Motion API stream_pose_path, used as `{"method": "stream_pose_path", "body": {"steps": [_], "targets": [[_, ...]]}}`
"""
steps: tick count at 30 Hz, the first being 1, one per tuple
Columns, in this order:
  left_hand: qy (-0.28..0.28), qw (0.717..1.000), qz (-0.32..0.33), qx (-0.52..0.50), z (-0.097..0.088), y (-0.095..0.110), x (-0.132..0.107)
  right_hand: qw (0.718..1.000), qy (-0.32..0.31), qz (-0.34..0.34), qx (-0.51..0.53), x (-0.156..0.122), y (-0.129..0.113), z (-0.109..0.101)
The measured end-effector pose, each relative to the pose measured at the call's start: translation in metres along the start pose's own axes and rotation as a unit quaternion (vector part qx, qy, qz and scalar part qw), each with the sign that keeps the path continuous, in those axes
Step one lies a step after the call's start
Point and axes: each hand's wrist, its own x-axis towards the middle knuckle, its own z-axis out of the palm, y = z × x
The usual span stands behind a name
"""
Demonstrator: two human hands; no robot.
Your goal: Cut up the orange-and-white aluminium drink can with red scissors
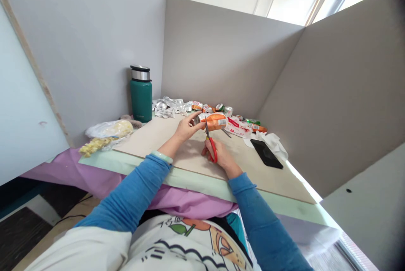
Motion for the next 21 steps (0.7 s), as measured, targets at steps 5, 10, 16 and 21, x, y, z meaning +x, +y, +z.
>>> {"method": "stream_pose_path", "body": {"steps": [5,10,16,21], "targets": [[0.007,1.000,0.008,0.005,0.0008,-0.0022,0.0007,1.000,-0.001,-0.007,0.002,0.0000,0.0003,-0.0004],[-0.020,0.999,-0.008,-0.041,0.0001,-0.0045,0.0021,1.000,-0.002,-0.014,0.003,-0.0009,0.0002,-0.0007],[-0.020,0.999,-0.013,-0.038,-0.0002,-0.0022,0.0017,1.000,-0.003,-0.009,0.007,-0.0004,0.0002,-0.0007],[0.003,1.000,0.002,-0.006,0.0007,-0.0010,0.0010,1.000,-0.005,-0.010,0.012,-0.0004,0.0007,-0.0008]]}}
